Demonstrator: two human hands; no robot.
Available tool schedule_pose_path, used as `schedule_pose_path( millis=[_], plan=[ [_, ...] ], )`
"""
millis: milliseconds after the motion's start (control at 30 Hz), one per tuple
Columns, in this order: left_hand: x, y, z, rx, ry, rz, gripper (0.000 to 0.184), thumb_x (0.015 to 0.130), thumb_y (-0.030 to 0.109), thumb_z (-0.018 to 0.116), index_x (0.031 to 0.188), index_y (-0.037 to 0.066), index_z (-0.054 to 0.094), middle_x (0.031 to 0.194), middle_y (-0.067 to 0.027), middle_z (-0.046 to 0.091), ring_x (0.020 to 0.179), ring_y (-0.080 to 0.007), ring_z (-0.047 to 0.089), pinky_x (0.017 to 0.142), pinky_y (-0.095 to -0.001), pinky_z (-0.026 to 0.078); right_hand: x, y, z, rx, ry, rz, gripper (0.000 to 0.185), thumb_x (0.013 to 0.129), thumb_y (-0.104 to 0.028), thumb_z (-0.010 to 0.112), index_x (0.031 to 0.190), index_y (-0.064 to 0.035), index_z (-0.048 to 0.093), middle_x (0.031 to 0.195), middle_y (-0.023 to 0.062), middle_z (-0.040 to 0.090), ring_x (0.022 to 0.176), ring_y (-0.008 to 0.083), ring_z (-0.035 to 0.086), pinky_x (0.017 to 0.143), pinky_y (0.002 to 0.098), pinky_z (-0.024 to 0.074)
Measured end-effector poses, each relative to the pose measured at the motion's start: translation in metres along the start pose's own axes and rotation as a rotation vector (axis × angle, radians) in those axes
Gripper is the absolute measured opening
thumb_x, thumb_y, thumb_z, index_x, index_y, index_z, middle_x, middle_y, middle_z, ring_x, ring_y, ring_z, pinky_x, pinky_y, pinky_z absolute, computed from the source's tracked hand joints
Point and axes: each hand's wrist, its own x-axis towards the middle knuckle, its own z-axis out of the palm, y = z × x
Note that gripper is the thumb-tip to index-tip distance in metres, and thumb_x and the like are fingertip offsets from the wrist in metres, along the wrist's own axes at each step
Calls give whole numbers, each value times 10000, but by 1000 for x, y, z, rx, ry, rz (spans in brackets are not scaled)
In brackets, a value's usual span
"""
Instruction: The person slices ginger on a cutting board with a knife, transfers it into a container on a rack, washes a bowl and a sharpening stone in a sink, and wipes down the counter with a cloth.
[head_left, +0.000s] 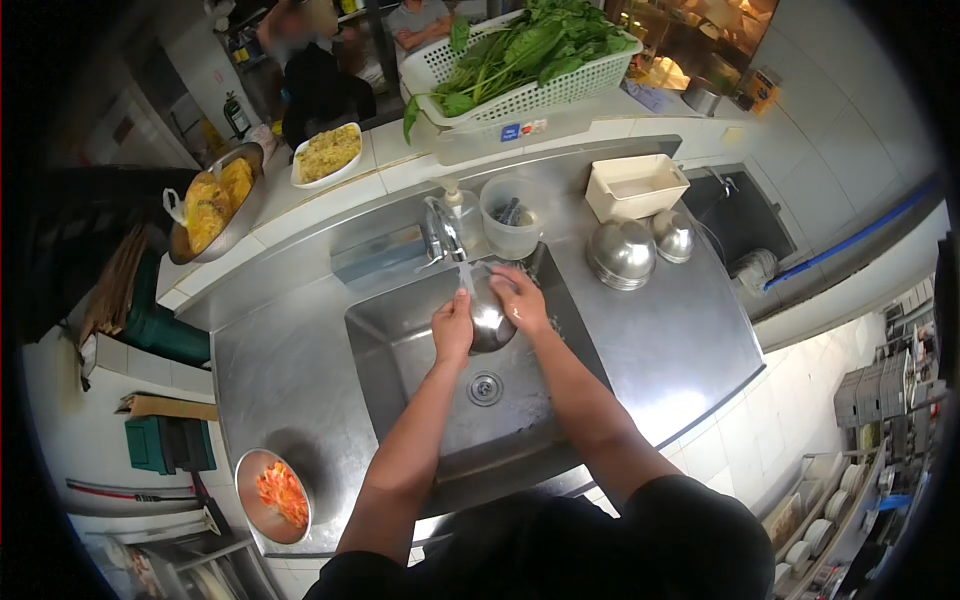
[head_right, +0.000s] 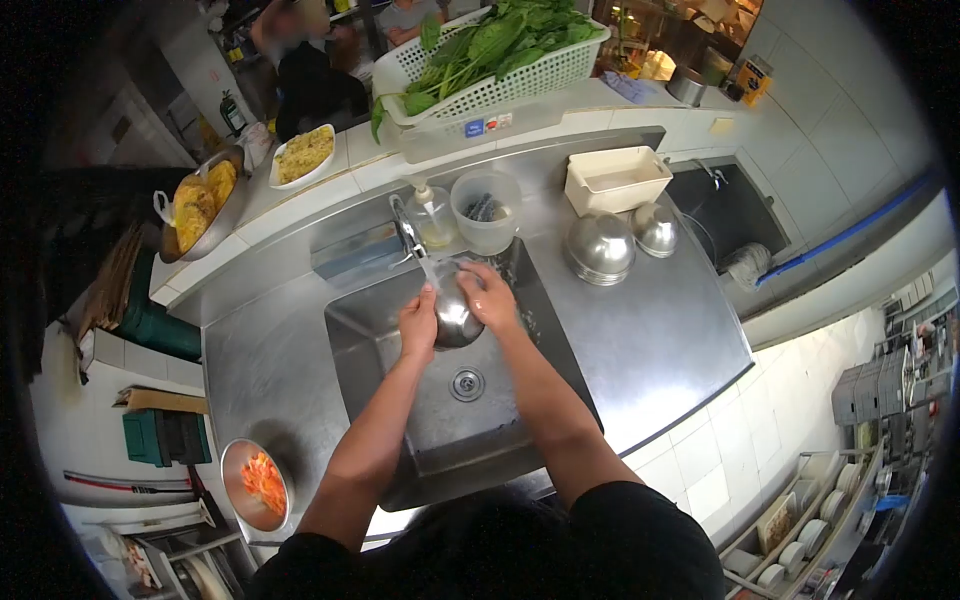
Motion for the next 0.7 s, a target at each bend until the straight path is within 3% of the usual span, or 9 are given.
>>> schedule_pose_path(
  millis=[67, 200, 333, 400, 467, 533, 567, 667, 700],
  plan=[
    [9, -12, 6, -81, 14, 11, 398, 1091, 331, 609, 1294, -3, 683, 1159, -137, 737, 921, -249, 717, 899, -380, 560, -23, -46, 12, -670, 39, -596, 394, 993, -251, 647, 1382, -223, 699, 1392, 161, 655, 1244, 368, 620, 1085, 455, 493],
    [43, -56, -17, -712, -50, -237, 467, 1138, 357, 444, 1396, -3, 594, 1370, -175, 647, 1176, -288, 676, 1019, -484, 555, -72, -54, 11, -850, -147, -1035, 397, 957, -224, 673, 1353, -215, 695, 1445, 152, 621, 1341, 405, 547, 1146, 489, 454],
    [26, -61, -41, -823, 77, -515, 468, 1145, 266, 294, 1450, 30, 558, 1473, -153, 606, 1319, -338, 625, 1129, -529, 506, -55, -6, -9, -524, 28, -782, 541, 969, -203, 725, 1487, -166, 573, 1468, 160, 603, 1385, 413, 524, 1169, 540, 430],
    [29, -94, -38, -745, -146, -527, 470, 1152, 288, 300, 1430, 20, 568, 1478, -162, 603, 1311, -346, 628, 1123, -531, 505, -52, -21, -13, 570, -119, 261, 703, 946, -175, 800, 1566, -135, 471, 1445, 158, 609, 1325, 312, 593, 1116, 472, 487],
    [-4, -68, -12, -556, 71, -512, 519, 1162, 336, 323, 1493, -5, 530, 1511, -177, 574, 1359, -353, 588, 1175, -515, 442, -50, -18, -12, 588, -185, 219, 742, 935, -160, 815, 1577, -119, 446, 1394, 145, 634, 1263, 276, 615, 1065, 439, 509],
    [12, -125, -4, -28, -40, 61, 670, 1144, 490, 358, 1623, 22, 333, 1591, -193, 477, 1504, -345, 401, 1232, -500, 337, -41, -7, -4, 618, -333, 144, 822, 913, -130, 844, 1600, -86, 395, 1292, 118, 683, 1139, 204, 659, 962, 374, 552],
    [14, -139, 0, 242, -91, 341, 780, 1135, 567, 376, 1687, 35, 234, 1631, -201, 429, 1576, -340, 307, 1261, -493, 285, -28, 15, 7, 420, -232, 7, 705, 945, -244, 825, 1523, -27, 484, 1227, 178, 730, 1118, 302, 714, 980, 407, 558],
    [-53, -69, 25, 67, -272, 93, 959, 1033, 766, 410, 1719, 140, 169, 1764, -163, 150, 1612, -335, 193, 1189, -542, 390, -26, 17, 32, -2, 147, 197, 614, 1021, -446, 695, 1444, -24, 553, 1208, 247, 728, 1094, 399, 727, 994, 428, 548],
    [-69, -43, 30, -202, -237, -12, 1020, 1004, 793, 446, 1721, 148, 116, 1684, -171, 330, 1544, -387, 339, 1154, -598, 411, -39, 14, 45, 45, 72, 215, 607, 1041, -519, 581, 1400, -30, 581, 1240, 297, 698, 1150, 450, 696, 1019, 466, 523]
  ],
)
